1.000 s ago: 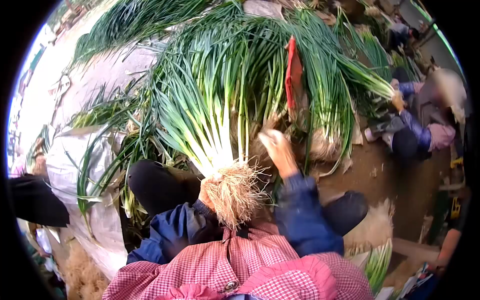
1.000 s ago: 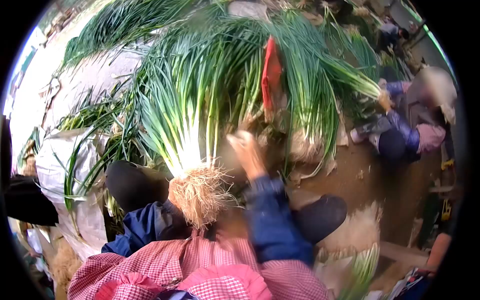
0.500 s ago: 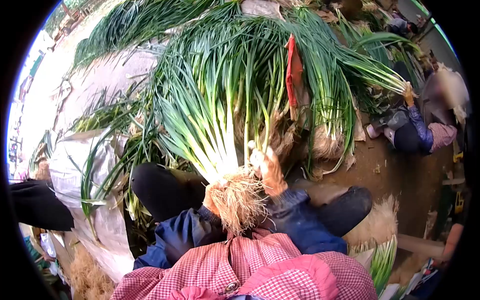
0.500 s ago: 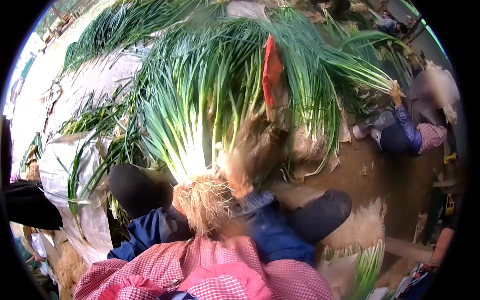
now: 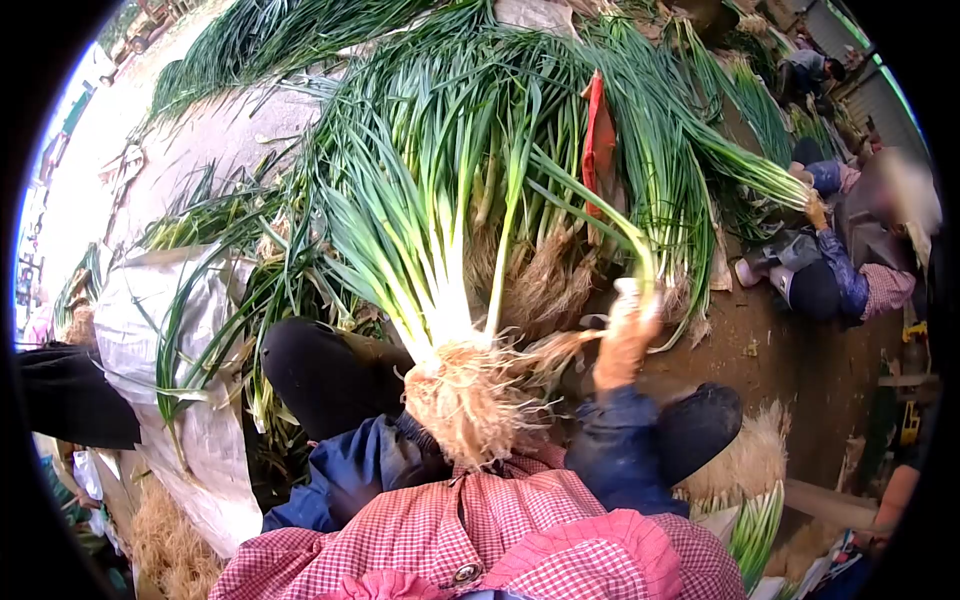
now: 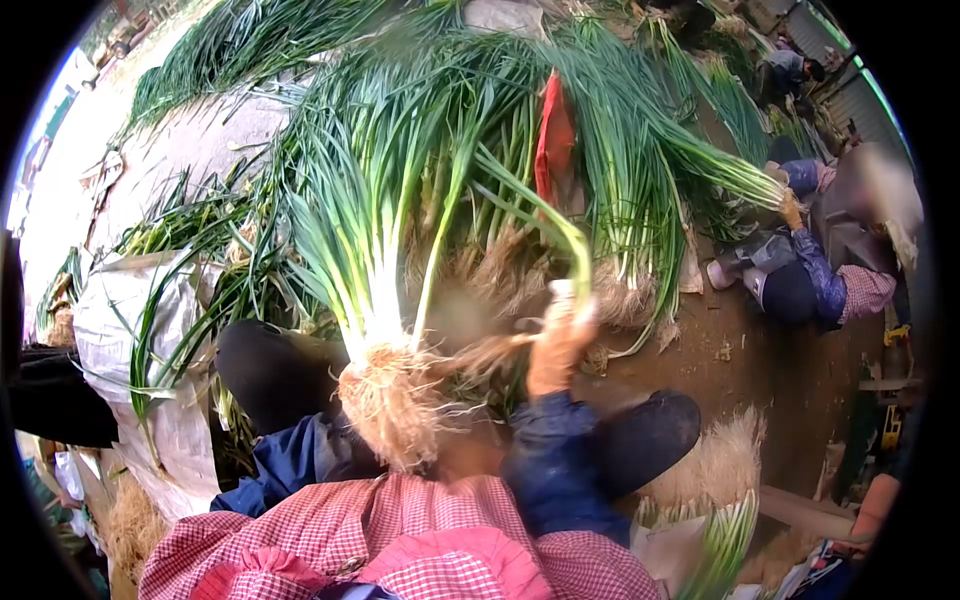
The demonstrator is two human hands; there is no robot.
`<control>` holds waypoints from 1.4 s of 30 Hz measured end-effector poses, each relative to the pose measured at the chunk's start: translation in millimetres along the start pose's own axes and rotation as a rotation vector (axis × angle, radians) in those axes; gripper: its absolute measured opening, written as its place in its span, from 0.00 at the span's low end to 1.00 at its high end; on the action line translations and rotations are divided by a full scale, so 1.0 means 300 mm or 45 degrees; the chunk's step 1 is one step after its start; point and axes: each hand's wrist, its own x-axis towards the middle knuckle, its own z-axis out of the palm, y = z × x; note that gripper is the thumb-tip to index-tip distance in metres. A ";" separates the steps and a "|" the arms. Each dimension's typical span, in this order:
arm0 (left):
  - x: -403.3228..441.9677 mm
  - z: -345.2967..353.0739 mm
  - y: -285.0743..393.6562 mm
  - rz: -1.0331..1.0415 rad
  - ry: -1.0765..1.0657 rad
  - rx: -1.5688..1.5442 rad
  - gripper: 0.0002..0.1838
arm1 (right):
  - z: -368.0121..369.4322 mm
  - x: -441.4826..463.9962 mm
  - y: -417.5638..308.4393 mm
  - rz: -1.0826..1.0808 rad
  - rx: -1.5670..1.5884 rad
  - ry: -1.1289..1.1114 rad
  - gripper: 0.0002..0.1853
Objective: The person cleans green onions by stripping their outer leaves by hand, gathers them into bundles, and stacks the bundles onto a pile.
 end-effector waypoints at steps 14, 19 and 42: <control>-0.018 -0.104 -0.017 -0.037 0.135 0.046 0.32 | 0.298 -0.076 0.107 0.891 0.234 -0.949 0.12; -0.018 -0.106 -0.003 -0.202 0.250 0.040 0.28 | 0.164 -0.088 0.160 0.670 0.102 -0.682 0.12; -0.025 0.030 0.004 0.019 -0.041 0.039 0.24 | 0.610 0.173 0.352 0.375 -0.380 -0.617 0.20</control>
